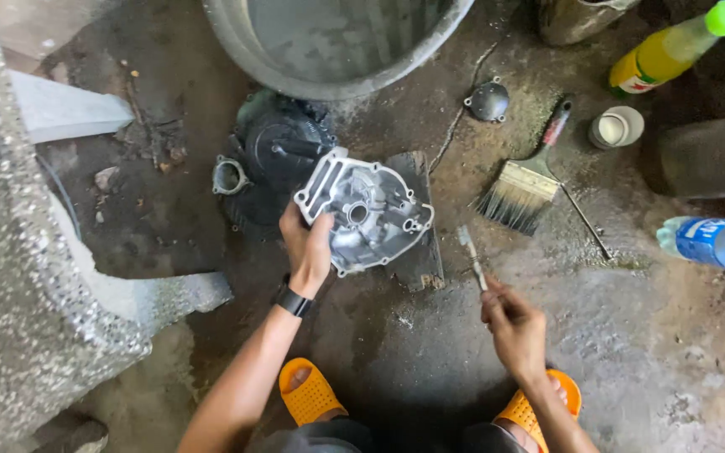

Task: Cleaning and scrubbing internal motorcycle engine components using brushes and water.

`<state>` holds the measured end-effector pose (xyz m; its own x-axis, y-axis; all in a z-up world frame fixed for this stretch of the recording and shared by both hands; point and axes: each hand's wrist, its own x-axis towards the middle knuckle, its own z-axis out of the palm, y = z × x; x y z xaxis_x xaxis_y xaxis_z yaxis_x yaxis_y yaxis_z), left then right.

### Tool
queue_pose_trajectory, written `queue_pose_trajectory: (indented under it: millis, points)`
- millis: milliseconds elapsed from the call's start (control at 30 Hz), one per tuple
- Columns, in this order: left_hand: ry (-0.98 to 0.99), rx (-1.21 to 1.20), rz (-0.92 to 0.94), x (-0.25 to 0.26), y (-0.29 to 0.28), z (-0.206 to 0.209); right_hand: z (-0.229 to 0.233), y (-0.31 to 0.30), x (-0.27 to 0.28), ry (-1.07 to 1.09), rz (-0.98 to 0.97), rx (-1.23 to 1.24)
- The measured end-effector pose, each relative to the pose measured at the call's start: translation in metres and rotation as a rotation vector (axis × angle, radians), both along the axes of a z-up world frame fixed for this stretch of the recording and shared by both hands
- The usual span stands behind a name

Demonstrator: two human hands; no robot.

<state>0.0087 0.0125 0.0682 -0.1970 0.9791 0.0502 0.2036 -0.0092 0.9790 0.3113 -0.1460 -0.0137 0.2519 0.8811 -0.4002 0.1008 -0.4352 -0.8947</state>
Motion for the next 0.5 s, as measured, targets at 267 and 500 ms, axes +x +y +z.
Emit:
queue_pose_trajectory:
  millis: [267, 500]
  points:
    - [0.507, 0.058, -0.266, 0.039, 0.038, 0.098, 0.047, 0.02, -0.033, -0.268, 0.259, 0.143]
    - [0.606, -0.038, -0.318, 0.056, 0.056, 0.082, 0.075, 0.052, -0.062, -0.691, 0.592, 0.384]
